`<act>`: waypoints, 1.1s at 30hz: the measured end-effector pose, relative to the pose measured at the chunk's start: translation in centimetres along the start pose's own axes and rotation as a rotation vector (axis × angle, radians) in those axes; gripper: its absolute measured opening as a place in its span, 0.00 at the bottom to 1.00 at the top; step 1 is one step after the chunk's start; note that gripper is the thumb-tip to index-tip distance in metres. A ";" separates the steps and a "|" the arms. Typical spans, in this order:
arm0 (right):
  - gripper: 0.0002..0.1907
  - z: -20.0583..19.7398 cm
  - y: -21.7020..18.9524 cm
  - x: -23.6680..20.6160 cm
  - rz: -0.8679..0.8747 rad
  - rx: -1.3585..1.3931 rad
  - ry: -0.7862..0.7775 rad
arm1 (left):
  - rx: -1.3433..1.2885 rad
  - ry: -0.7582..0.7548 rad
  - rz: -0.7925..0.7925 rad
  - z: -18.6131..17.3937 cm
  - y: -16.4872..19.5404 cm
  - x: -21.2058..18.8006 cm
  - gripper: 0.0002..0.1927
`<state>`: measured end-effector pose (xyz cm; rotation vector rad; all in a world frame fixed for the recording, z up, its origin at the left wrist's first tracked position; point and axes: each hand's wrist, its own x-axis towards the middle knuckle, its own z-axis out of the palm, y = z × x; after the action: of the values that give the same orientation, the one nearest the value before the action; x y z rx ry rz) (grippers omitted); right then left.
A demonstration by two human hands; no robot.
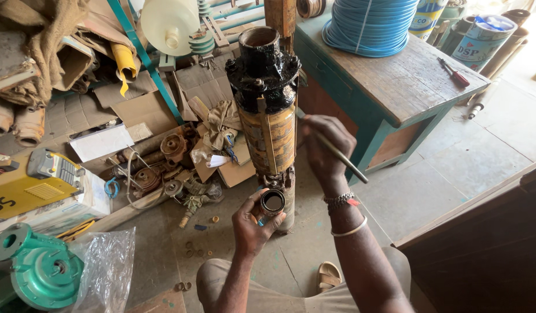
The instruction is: The person applies a dark viscous coating to a vertical cylindrical object using a brush. They repeatedly dip the brush into a small can and spread the coating over the surface, rotating the object as needed to reach different areas.
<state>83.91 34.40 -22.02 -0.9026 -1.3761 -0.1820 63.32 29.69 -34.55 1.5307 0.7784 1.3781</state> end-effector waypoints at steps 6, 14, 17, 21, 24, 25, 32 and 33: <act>0.07 0.1 -0.4 -0.2 0.027 -0.048 -0.015 | -0.021 0.001 0.002 0.1 -0.3 -0.1 0.32; 0.07 0.2 -1.3 0.1 0.005 0.027 0.013 | 0.012 0.000 -0.014 0.2 -0.8 -0.1 0.32; 0.08 0.3 -1.7 0.2 0.071 -0.025 0.112 | 0.092 0.004 -0.007 0.3 -0.8 0.0 0.32; 0.08 0.2 -1.8 0.6 0.100 0.060 -0.012 | 0.014 0.002 -0.039 0.4 -0.6 0.2 0.31; 0.07 0.1 -1.4 1.2 0.070 -0.016 0.062 | 0.019 0.004 -0.053 0.5 -0.4 0.3 0.30; 0.08 0.0 -1.2 1.3 0.046 -0.039 0.038 | 0.004 0.006 -0.061 0.5 -0.3 0.3 0.30; 0.07 -2.1 -1.3 -0.5 0.329 0.286 -0.019 | -0.071 0.028 -0.101 0.5 0.2 0.7 0.32; 0.07 -2.7 -1.6 -1.3 0.353 0.294 -0.039 | -0.065 0.030 -0.084 0.4 0.3 0.7 0.32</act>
<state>84.71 31.14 -22.26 -0.8860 -1.2177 0.3017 63.78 30.12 -34.04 1.4151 0.7999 1.3542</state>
